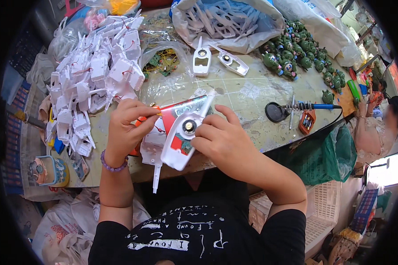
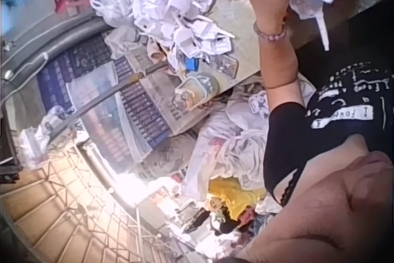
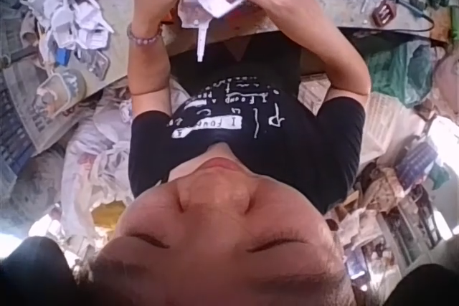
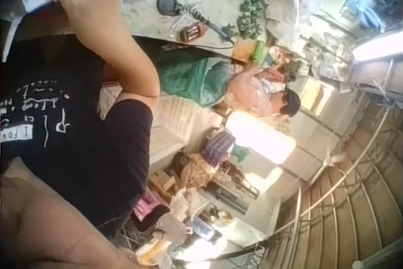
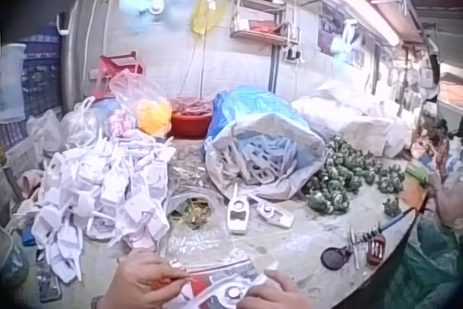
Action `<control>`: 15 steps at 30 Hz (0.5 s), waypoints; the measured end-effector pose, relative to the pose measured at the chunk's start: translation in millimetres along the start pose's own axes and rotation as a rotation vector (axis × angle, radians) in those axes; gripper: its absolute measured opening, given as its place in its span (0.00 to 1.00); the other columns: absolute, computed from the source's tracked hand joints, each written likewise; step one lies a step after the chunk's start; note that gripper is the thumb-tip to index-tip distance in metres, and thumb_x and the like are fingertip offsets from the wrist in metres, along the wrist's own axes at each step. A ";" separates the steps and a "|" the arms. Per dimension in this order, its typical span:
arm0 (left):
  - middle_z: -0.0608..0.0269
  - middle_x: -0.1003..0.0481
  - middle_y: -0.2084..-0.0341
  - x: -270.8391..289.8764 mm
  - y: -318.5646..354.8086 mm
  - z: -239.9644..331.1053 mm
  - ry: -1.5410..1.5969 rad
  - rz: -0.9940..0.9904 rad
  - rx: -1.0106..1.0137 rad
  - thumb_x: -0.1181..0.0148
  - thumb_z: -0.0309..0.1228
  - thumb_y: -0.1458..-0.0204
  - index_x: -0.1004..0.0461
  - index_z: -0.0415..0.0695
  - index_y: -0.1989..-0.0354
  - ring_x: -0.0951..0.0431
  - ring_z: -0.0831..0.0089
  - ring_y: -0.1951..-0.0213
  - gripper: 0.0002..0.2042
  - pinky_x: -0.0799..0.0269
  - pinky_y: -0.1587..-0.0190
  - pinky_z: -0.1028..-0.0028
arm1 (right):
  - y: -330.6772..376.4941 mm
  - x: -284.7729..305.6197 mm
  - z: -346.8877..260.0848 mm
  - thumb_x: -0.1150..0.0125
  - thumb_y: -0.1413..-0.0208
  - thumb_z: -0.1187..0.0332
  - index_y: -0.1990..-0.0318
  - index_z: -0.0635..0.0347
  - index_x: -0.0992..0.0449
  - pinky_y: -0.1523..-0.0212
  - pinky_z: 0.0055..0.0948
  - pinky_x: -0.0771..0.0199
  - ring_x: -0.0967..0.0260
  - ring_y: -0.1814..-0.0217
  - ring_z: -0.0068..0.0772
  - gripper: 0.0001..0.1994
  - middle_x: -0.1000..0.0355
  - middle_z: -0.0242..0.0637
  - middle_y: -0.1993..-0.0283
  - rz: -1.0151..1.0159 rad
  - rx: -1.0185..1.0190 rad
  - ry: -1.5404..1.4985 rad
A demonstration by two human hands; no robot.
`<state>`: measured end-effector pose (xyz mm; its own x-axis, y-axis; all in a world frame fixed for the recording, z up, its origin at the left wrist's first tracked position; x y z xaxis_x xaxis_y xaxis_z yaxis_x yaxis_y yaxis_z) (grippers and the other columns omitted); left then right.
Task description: Soldering electronic components onto a circuit board and assembling a device.
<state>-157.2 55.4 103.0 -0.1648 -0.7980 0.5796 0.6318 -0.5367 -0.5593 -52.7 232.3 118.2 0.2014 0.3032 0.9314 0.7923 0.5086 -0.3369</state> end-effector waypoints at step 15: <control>0.63 0.19 0.66 -36.0 -2.4 18.4 0.000 -0.268 -0.101 0.36 0.25 0.59 0.21 0.44 0.72 0.21 0.64 0.55 0.05 0.35 0.45 0.57 | 2.0 -16.5 28.1 0.38 0.61 0.77 0.68 0.59 0.24 0.48 0.38 0.30 0.31 0.46 0.42 0.09 0.25 0.35 0.54 0.118 0.096 -0.150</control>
<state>-138.9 90.5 94.4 -0.3158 -0.6241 0.7147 0.4870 -0.7531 -0.4424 -70.6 250.9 98.3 0.1956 0.4781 0.8562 0.7087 0.5346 -0.4604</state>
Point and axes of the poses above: each hand's wrist, its own y-axis away from the middle knuckle, its own x-axis out of the back of the hand, z = x × y, the point moved 5 cm from there along -y, towards the middle knuckle
